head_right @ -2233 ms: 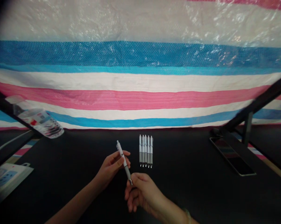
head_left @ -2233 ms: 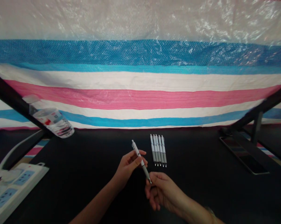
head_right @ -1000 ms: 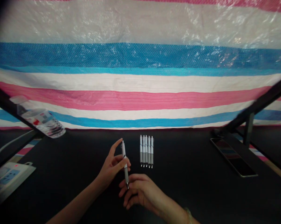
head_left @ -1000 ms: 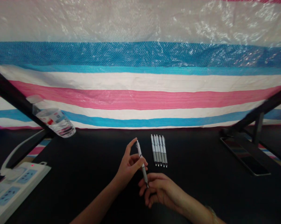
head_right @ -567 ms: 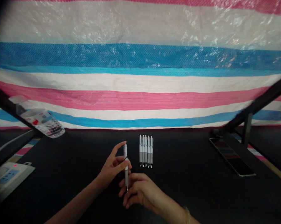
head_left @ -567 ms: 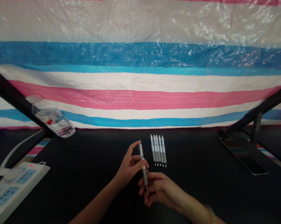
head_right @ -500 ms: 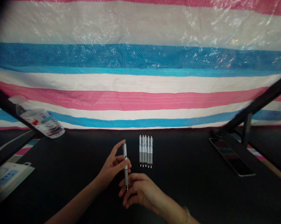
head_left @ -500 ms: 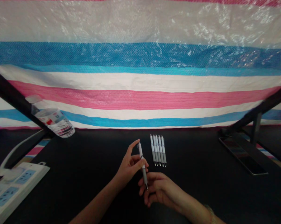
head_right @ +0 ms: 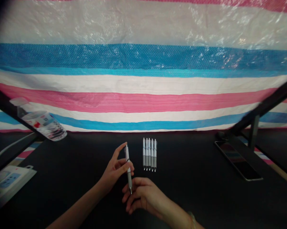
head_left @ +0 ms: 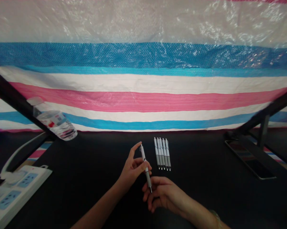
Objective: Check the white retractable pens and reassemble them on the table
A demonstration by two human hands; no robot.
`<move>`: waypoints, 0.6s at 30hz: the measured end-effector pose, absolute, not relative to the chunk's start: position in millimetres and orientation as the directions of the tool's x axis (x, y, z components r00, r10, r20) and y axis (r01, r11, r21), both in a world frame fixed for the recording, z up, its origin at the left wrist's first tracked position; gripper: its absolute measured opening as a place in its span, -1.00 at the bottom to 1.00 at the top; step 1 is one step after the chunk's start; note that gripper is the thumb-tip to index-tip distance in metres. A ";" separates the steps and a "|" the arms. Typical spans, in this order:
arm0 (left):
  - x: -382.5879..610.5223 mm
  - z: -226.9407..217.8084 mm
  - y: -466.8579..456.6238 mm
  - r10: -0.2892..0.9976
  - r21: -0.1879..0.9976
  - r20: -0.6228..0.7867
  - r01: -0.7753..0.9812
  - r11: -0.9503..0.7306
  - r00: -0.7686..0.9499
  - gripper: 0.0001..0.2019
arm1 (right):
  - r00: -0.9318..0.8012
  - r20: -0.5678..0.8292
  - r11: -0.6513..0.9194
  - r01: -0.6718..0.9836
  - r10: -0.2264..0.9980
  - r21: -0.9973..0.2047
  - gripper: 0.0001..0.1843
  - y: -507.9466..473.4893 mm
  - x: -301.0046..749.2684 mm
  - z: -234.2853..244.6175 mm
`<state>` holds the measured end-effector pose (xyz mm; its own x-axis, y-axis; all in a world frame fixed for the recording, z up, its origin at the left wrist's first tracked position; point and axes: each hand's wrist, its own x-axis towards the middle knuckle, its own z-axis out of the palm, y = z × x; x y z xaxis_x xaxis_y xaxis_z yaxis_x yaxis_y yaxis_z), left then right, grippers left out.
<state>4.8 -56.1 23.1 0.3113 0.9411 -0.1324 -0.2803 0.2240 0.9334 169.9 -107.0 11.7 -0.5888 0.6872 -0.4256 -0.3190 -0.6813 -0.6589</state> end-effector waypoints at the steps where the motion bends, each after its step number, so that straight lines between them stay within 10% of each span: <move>1: 4.8 22.9 -55.9 0.941 0.933 -0.131 -0.283 0.223 0.311 -0.09 | -0.586 -0.426 -0.679 -0.317 0.690 -0.662 -0.63 -107.5 169.8 12.0; 18: 7.0 20.5 -54.1 0.944 0.936 -0.114 -0.286 0.207 0.310 -0.18 | -0.610 -0.399 -0.657 -0.278 0.684 -0.701 -0.66 -106.7 169.4 7.5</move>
<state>7.0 -54.1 20.5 0.3099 0.9439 -0.1139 -0.2856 0.2066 0.9358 169.4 -106.7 7.5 -0.6102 0.6843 -0.3994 -0.2776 -0.6568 -0.7011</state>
